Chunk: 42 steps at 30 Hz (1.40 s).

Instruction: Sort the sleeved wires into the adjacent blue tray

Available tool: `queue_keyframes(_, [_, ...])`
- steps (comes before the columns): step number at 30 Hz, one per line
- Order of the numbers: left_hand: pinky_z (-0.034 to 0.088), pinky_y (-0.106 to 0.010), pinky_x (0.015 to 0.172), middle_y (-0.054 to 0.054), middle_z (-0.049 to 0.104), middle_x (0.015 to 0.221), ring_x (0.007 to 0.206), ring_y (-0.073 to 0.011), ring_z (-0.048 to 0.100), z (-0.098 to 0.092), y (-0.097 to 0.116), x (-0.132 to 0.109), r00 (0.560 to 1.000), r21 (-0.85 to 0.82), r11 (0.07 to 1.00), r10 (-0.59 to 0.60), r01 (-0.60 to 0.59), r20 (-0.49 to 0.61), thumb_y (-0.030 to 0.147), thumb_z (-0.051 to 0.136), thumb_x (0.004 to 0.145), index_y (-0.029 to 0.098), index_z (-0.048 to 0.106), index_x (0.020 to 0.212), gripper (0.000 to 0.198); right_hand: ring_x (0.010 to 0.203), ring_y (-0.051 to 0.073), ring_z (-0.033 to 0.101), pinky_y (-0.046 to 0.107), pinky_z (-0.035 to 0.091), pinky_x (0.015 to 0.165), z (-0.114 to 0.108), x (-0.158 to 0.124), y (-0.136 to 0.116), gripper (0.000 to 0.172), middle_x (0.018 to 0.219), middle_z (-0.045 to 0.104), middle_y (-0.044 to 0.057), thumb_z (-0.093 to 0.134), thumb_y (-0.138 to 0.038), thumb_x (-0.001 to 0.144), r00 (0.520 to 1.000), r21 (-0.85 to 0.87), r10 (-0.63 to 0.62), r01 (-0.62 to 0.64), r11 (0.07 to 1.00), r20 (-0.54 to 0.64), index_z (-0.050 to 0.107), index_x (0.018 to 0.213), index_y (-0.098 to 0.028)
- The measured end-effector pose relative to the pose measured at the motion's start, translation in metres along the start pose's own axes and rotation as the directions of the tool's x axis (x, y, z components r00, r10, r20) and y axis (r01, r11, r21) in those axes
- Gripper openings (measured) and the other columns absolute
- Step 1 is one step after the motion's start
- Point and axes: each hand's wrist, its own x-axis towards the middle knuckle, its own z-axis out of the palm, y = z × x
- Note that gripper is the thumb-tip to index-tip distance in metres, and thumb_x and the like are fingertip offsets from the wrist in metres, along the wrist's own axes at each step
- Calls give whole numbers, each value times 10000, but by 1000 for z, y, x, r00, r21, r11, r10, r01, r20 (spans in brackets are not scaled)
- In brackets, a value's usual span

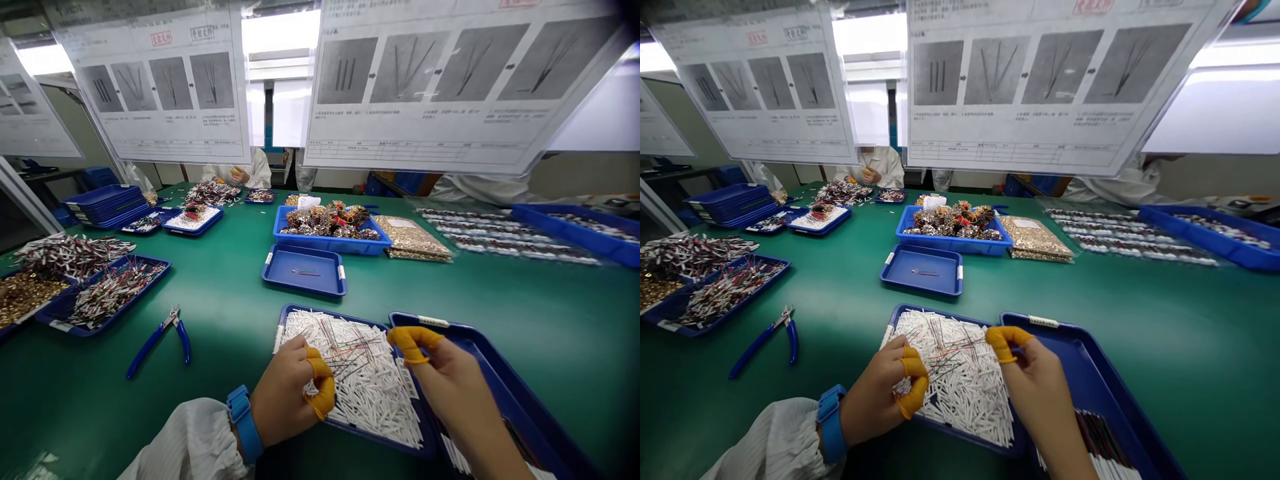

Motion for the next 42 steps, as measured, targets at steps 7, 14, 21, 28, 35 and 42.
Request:
queue_keyframes(7, [424,-290,619,-32,594,657,656,-171,479,-1,2,1,999,22,1000,-17,18,-36,77,507,735,177,567,691,125,542,208,624,309,527,498,18,-11,-25,309,571,687,44,720,-505,623,968,82,-17,-3,997,249,689,601,-199])
queue_keyframes(14, [406,-285,585,-22,574,591,646,-178,470,1,-4,2,1000,96,995,14,-13,-9,60,528,716,187,533,592,177,651,268,656,401,536,636,2,-3,-4,282,680,711,77,664,-487,671,997,-50,-38,41,998,65,686,723,-211])
queue_keyframes(21, [453,-354,674,-49,586,667,691,-206,486,-6,-6,2,992,156,985,-50,68,-119,95,482,775,173,586,713,144,900,308,656,465,522,821,-3,-10,3,203,917,713,94,661,-234,661,885,-304,-204,348,887,418,756,837,-267])
queue_keyframes(28, [458,-362,676,-49,613,682,696,-209,517,-8,-6,3,987,138,986,-71,92,-146,133,469,805,177,596,741,149,929,325,633,457,532,827,12,-25,3,294,923,677,129,755,-193,596,849,-559,-101,426,712,518,730,889,-190])
queue_keyframes(35, [456,-389,732,-58,641,716,707,-211,543,-7,-11,3,982,99,988,-100,117,-159,162,477,851,164,607,775,151,815,297,628,426,533,737,28,-23,6,97,811,687,108,648,-124,706,828,-595,-169,510,621,534,709,739,-193])
queue_keyframes(42, [465,-395,702,-63,638,730,735,-229,530,-6,-12,3,983,105,982,-143,156,-118,180,479,873,166,625,805,161,737,291,621,409,525,654,23,-22,24,159,720,682,91,557,-109,724,846,-582,-230,505,638,481,661,678,-221])
